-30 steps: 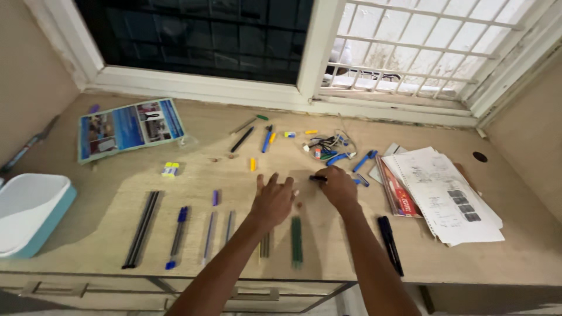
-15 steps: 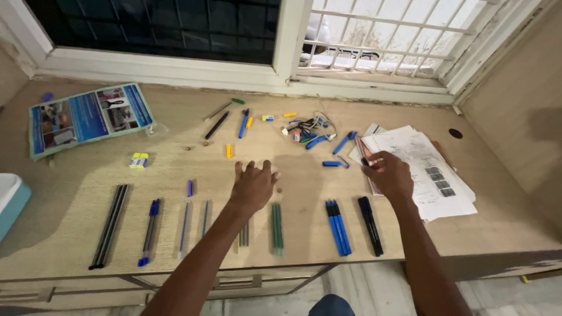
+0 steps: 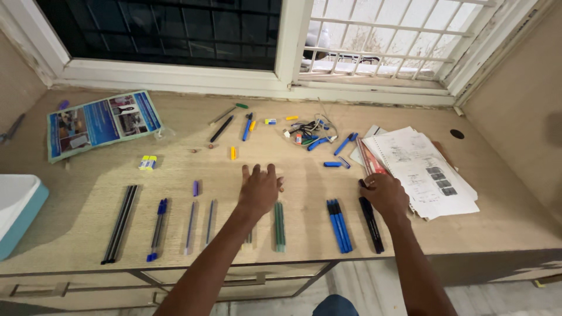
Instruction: The person picks up scattered pens, caps, and markers from a desk and organizes them into aligned rows on the table surface.
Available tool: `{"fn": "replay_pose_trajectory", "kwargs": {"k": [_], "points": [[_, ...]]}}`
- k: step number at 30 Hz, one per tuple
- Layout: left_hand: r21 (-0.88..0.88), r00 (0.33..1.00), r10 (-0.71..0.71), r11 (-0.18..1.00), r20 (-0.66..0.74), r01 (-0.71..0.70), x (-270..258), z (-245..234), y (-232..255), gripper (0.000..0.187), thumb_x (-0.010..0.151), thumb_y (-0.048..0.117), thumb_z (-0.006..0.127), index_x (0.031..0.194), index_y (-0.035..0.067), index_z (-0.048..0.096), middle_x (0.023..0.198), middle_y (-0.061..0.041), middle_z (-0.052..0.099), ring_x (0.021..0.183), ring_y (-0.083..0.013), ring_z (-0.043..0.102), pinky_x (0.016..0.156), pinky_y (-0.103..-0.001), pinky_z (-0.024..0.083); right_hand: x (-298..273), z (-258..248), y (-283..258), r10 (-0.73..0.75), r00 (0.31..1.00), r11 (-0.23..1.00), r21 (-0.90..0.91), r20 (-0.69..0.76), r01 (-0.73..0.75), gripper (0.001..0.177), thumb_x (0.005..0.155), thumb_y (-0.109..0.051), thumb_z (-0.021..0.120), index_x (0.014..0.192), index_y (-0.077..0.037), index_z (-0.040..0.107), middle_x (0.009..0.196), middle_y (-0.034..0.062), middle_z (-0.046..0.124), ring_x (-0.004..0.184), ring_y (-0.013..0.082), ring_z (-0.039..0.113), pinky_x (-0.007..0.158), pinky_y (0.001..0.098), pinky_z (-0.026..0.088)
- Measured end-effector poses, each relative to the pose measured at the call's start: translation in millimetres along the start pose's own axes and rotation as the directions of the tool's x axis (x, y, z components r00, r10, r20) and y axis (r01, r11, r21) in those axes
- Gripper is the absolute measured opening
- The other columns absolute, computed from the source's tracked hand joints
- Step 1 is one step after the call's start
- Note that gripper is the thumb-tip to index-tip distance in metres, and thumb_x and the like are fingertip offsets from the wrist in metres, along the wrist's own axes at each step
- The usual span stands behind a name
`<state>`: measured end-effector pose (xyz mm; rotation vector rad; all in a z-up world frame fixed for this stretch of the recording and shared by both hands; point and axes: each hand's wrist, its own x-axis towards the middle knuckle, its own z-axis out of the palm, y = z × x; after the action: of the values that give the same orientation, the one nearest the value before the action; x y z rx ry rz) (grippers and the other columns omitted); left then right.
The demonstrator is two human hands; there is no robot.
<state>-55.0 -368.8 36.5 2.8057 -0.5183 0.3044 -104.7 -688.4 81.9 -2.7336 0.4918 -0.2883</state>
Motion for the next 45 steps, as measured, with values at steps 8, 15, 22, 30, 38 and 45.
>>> {"fn": "replay_pose_trajectory", "kwargs": {"k": [8,15,22,30,38,45], "points": [[0.048,1.000,-0.003,0.999,-0.011,0.003,1,2,2,0.044,0.106,0.038,0.045,0.124,-0.001,0.054,0.101,-0.018,0.073,0.130,-0.0352,0.052,0.112,-0.062,0.025,-6,-11,-5,0.052,0.998,0.998,-0.042,0.021,-0.051,0.039,0.079,-0.044,0.080,0.112,-0.023,0.079,0.101,0.0034,0.080,0.098,0.0287,0.074,0.086,0.0446,0.059],[-0.013,0.999,-0.032,0.999,0.037,0.032,3,7,-6,0.043,0.106,0.037,0.043,0.127,0.001,0.054,0.105,-0.016,0.074,0.134,-0.0347,0.050,0.113,-0.064,0.022,-5,-6,6,-0.023,0.987,0.991,0.129,-0.158,0.044,0.030,0.082,-0.037,0.077,0.107,-0.020,0.081,0.102,0.0049,0.080,0.095,0.0269,0.076,0.084,0.0425,0.059],[0.008,0.992,-0.081,0.997,0.095,0.081,6,16,-21,0.046,0.108,0.040,0.037,0.131,0.005,0.054,0.114,-0.017,0.072,0.143,-0.0321,0.043,0.116,-0.065,0.017,0,-6,9,-0.043,0.983,0.970,0.230,-0.176,0.083,0.024,0.092,-0.029,0.073,0.108,-0.013,0.080,0.096,0.0081,0.078,0.088,0.0258,0.074,0.080,0.0403,0.057],[0.010,0.993,-0.067,0.998,0.095,0.067,6,10,-17,0.044,0.107,0.038,0.039,0.132,0.004,0.054,0.120,-0.018,0.070,0.142,-0.0346,0.042,0.114,-0.068,0.018,9,26,14,-0.286,0.849,0.806,0.368,-0.443,0.464,0.024,0.101,-0.014,0.053,0.087,0.002,0.065,0.076,0.0101,0.067,0.066,0.0193,0.062,0.065,0.0375,0.048],[0.033,0.986,-0.135,0.991,0.094,0.132,13,14,-19,0.048,0.098,0.040,0.053,0.134,0.008,0.057,0.123,-0.016,0.068,0.137,-0.0401,0.041,0.112,-0.071,0.015,-5,33,-31,-0.099,0.989,0.825,0.547,-0.110,0.143,0.060,0.111,-0.036,0.049,0.069,0.000,0.072,0.056,0.0114,0.058,0.053,0.0170,0.054,0.056,0.0344,0.042],[0.245,0.992,-0.112,0.965,0.061,0.094,6,18,19,0.041,0.095,0.043,0.064,0.119,0.011,0.073,0.126,-0.016,0.068,0.139,-0.0448,0.043,0.115,-0.067,0.020,-27,52,-95,-0.400,0.902,0.679,0.610,-0.159,0.409,0.022,0.083,-0.021,0.080,0.099,-0.005,0.078,0.076,0.0022,0.075,0.068,0.0075,0.069,0.064,0.0243,0.055]]}}
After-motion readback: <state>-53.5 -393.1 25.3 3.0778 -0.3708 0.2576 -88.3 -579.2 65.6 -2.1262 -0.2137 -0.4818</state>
